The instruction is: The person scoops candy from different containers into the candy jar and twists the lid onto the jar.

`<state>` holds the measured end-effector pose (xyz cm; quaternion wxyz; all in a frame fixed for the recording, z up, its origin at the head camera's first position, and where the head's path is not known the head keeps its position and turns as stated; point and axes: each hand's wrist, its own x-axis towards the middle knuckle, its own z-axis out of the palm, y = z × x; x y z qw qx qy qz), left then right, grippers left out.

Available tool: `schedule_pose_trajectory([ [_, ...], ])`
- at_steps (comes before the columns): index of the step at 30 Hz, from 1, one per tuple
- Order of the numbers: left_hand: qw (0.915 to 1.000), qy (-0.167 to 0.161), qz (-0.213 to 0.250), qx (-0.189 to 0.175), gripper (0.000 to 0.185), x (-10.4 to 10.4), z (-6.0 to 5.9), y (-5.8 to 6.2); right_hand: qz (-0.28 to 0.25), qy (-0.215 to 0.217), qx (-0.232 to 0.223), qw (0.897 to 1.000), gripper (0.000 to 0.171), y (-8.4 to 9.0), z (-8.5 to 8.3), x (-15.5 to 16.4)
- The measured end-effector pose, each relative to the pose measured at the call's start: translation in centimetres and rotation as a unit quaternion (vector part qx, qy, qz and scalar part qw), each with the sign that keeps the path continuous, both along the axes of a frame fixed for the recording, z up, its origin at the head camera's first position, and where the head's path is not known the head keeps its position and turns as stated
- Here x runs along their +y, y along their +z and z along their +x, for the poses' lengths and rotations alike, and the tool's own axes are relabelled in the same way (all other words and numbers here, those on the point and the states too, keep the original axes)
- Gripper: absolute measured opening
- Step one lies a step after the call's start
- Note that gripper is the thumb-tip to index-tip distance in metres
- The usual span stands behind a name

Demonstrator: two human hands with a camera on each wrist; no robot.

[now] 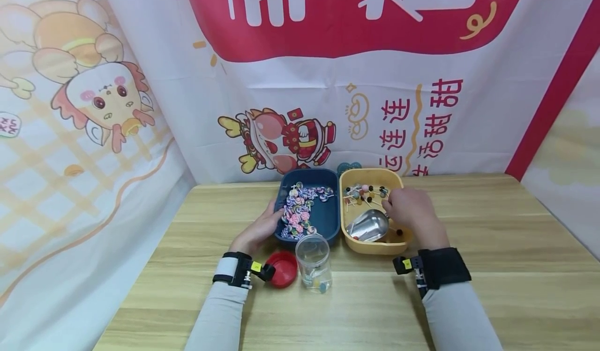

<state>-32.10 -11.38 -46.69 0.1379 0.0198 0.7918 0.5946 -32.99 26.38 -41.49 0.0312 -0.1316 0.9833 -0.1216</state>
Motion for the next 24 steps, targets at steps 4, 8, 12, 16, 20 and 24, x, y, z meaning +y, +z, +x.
schedule_pose_trajectory([
  [4,0.9992,-0.008,0.014,0.036,0.058,0.1,0.0,-0.1,-0.002,-0.003,0.023,1.0,0.047,-0.5,-0.1,-0.1],
  [8,0.999,-0.011,0.019,0.04,0.057,0.1,0.0,0.0,-0.012,-0.004,0.044,0.999,0.05,-0.8,-0.2,0.1],
  [12,0.9997,-0.007,0.012,0.02,0.058,0.1,0.1,0.1,-0.024,-0.001,0.05,0.998,0.051,-1.0,-0.2,0.4],
  [16,0.9995,-0.006,0.013,0.027,0.058,0.0,-0.1,0.0,-0.039,0.003,0.047,0.998,0.052,-1.1,-0.4,0.6],
  [20,0.9995,-0.005,0.012,0.03,0.058,0.0,-0.1,0.0,-0.059,-0.007,0.03,0.998,0.051,-1.1,-0.5,0.9],
  [24,0.9995,-0.004,0.01,0.03,0.058,0.1,-0.2,-0.1,-0.074,-0.013,0.011,0.997,0.049,-1.1,-0.7,1.3],
])
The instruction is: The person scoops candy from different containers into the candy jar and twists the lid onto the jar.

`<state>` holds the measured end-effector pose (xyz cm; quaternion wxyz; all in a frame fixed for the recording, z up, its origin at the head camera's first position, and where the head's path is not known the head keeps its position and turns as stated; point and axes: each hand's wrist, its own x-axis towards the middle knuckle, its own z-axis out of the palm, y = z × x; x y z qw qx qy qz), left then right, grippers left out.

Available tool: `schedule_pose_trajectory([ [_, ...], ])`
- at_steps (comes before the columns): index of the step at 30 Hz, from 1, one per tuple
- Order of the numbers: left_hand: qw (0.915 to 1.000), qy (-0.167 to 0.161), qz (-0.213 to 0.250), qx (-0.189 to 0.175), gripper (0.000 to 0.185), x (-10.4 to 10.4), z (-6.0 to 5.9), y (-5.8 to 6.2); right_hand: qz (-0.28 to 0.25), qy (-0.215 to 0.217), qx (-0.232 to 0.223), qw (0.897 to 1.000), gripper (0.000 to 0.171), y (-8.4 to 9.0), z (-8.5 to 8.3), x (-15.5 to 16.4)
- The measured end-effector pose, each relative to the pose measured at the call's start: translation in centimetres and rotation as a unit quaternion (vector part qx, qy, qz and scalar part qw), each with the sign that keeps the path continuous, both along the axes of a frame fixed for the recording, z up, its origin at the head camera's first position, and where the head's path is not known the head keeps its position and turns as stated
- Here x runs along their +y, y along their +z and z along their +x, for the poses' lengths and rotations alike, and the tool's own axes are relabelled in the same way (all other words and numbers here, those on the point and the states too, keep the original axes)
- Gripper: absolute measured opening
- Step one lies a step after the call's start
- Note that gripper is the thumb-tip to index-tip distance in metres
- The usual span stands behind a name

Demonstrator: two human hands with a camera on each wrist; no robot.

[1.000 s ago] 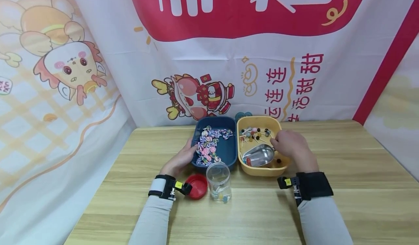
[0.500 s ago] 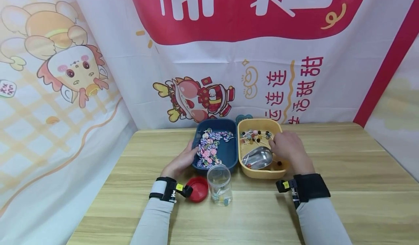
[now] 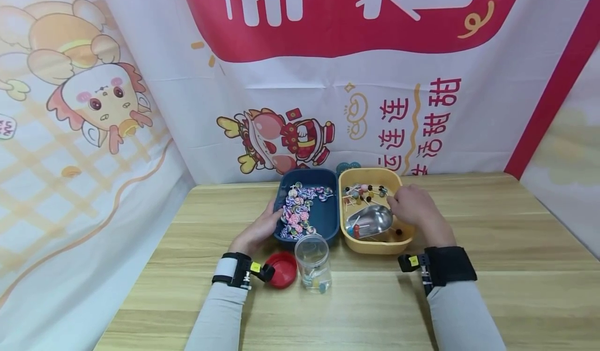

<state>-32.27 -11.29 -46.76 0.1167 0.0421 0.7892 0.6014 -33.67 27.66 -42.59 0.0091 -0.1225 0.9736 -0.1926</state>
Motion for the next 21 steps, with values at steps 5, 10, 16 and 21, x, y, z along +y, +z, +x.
schedule_pose_trajectory([
  [5,1.0,0.004,0.0,-0.002,0.059,0.1,-0.1,0.0,-0.026,0.005,-0.033,0.999,0.045,0.6,0.2,0.4],
  [10,0.9998,0.01,-0.002,-0.016,0.059,-0.1,0.1,0.1,-0.05,0.012,-0.055,0.997,0.051,2.1,1.0,0.5],
  [16,0.9997,0.007,-0.002,-0.023,0.06,-0.2,0.3,0.1,-0.056,0.029,-0.012,0.998,0.061,4.6,2.7,0.2],
  [21,0.9998,0.002,0.001,-0.021,0.061,-0.2,0.1,0.1,-0.03,0.03,0.024,0.999,0.063,7.4,4.7,-0.7],
])
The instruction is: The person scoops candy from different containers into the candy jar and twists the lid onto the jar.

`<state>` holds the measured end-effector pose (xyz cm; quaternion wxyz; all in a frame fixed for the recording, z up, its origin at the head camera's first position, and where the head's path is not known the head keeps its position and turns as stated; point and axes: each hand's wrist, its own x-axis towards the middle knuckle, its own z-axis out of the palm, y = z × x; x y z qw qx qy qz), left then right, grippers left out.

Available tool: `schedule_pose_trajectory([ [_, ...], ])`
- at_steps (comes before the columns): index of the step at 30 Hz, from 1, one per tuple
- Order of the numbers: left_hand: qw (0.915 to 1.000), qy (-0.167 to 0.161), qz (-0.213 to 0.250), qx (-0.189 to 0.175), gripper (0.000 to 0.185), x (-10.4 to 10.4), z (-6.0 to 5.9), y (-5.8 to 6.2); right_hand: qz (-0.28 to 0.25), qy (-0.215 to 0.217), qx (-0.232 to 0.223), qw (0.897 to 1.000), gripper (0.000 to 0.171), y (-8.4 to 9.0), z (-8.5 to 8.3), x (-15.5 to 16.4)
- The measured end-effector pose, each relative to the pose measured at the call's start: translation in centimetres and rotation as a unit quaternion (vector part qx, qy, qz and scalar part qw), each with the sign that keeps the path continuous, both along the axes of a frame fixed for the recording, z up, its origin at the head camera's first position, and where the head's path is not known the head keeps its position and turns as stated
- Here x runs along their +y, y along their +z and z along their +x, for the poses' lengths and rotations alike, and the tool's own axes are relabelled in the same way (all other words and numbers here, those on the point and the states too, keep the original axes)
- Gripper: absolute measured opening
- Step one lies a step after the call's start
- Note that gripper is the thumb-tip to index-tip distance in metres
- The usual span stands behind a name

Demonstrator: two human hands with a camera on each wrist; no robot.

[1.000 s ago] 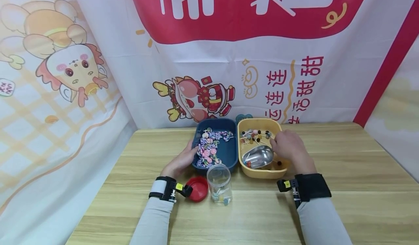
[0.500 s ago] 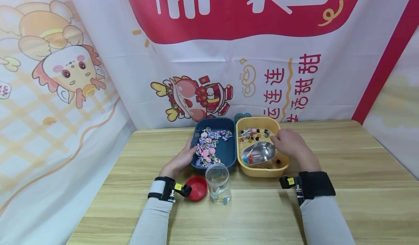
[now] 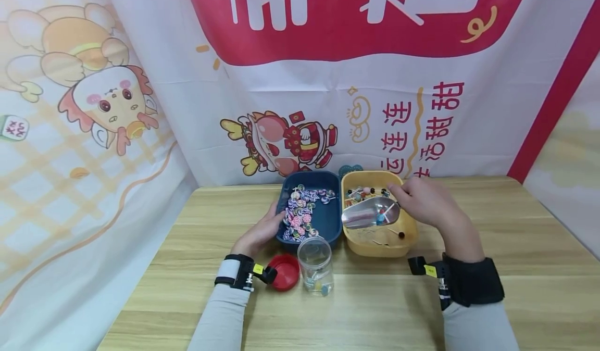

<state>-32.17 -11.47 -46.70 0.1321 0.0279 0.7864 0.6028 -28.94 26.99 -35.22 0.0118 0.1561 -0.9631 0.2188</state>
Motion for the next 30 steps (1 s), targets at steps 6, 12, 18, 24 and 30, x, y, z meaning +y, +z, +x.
schedule_pose_trajectory([
  [6,1.0,-0.001,-0.002,-0.006,0.061,0.0,0.0,0.0,0.031,0.006,0.029,0.999,0.063,2.1,2.3,-1.2],
  [12,0.9999,0.0,-0.008,-0.013,0.061,-0.1,-0.4,-0.2,0.066,0.009,0.067,0.996,0.06,3.5,4.3,-2.7],
  [18,0.9999,0.001,-0.007,-0.011,0.06,-0.3,-0.6,-0.2,0.093,0.007,0.11,0.99,0.058,4.1,5.1,-3.9],
  [24,0.9999,-0.001,-0.004,-0.012,0.06,-0.3,-0.6,-0.2,0.104,-0.005,0.124,0.987,0.058,4.0,5.2,-4.1],
  [30,0.9999,-0.001,-0.001,-0.013,0.06,-0.2,-0.5,-0.2,0.106,-0.007,0.122,0.987,0.059,3.9,5.3,-4.0],
])
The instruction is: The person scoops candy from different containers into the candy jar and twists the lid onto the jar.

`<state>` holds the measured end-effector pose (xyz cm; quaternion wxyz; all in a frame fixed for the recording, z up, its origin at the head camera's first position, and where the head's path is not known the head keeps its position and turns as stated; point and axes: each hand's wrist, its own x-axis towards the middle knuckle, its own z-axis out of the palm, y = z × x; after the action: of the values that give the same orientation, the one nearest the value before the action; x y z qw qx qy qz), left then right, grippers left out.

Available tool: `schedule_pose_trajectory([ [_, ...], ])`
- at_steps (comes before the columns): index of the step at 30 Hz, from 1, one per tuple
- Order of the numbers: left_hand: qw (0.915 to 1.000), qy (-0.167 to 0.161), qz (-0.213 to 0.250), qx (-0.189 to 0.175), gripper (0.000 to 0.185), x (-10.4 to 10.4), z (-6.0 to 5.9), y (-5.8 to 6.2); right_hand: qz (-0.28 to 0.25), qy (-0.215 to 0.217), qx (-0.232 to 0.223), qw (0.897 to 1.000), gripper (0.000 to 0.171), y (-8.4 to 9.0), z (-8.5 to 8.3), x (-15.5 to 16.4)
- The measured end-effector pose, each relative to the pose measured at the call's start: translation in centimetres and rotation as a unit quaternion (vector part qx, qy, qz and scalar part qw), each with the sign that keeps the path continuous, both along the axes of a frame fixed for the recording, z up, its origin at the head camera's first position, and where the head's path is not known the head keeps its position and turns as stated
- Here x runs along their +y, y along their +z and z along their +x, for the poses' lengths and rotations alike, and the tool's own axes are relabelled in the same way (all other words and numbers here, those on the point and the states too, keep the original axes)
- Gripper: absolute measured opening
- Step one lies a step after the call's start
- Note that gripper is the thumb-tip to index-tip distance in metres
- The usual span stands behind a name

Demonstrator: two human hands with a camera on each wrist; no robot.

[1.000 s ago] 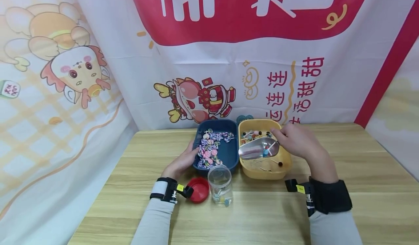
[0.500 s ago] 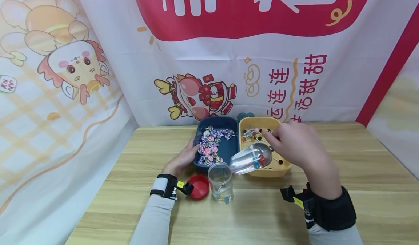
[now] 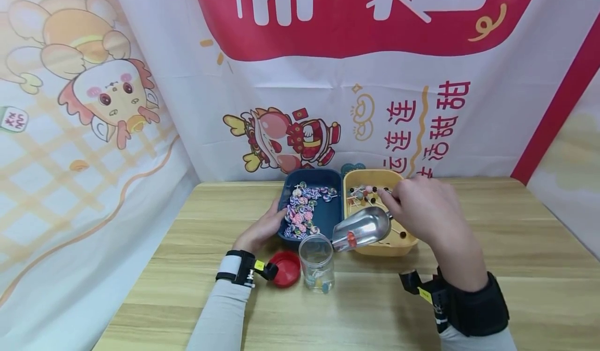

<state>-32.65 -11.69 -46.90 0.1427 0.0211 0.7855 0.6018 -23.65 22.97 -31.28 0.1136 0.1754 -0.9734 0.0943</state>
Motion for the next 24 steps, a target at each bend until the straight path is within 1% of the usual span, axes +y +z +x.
schedule_pose_trajectory([
  [4,1.0,0.0,-0.003,-0.004,0.061,0.1,0.2,0.0,-0.005,0.001,0.005,1.0,0.059,0.0,0.2,0.2],
  [8,1.0,0.0,-0.006,0.0,0.061,0.1,0.1,0.0,-0.009,0.002,0.014,1.0,0.059,0.1,0.3,0.5],
  [14,1.0,0.003,-0.006,0.007,0.06,0.1,0.0,0.3,-0.01,0.0,0.02,1.0,0.056,0.5,0.2,0.7],
  [17,1.0,0.003,-0.003,0.007,0.061,0.2,0.0,0.5,-0.018,-0.003,0.024,1.0,0.057,0.7,0.4,1.0],
  [20,1.0,0.002,-0.002,0.006,0.061,0.2,0.1,0.5,-0.051,-0.039,0.03,0.997,0.055,0.7,0.5,1.5],
  [22,1.0,0.003,-0.002,0.003,0.061,0.2,0.2,0.4,-0.08,-0.083,0.028,0.993,0.056,0.6,0.4,2.1],
  [24,1.0,0.0,0.001,0.004,0.06,0.2,0.2,0.1,-0.105,-0.13,0.019,0.986,0.054,0.3,0.1,2.7],
])
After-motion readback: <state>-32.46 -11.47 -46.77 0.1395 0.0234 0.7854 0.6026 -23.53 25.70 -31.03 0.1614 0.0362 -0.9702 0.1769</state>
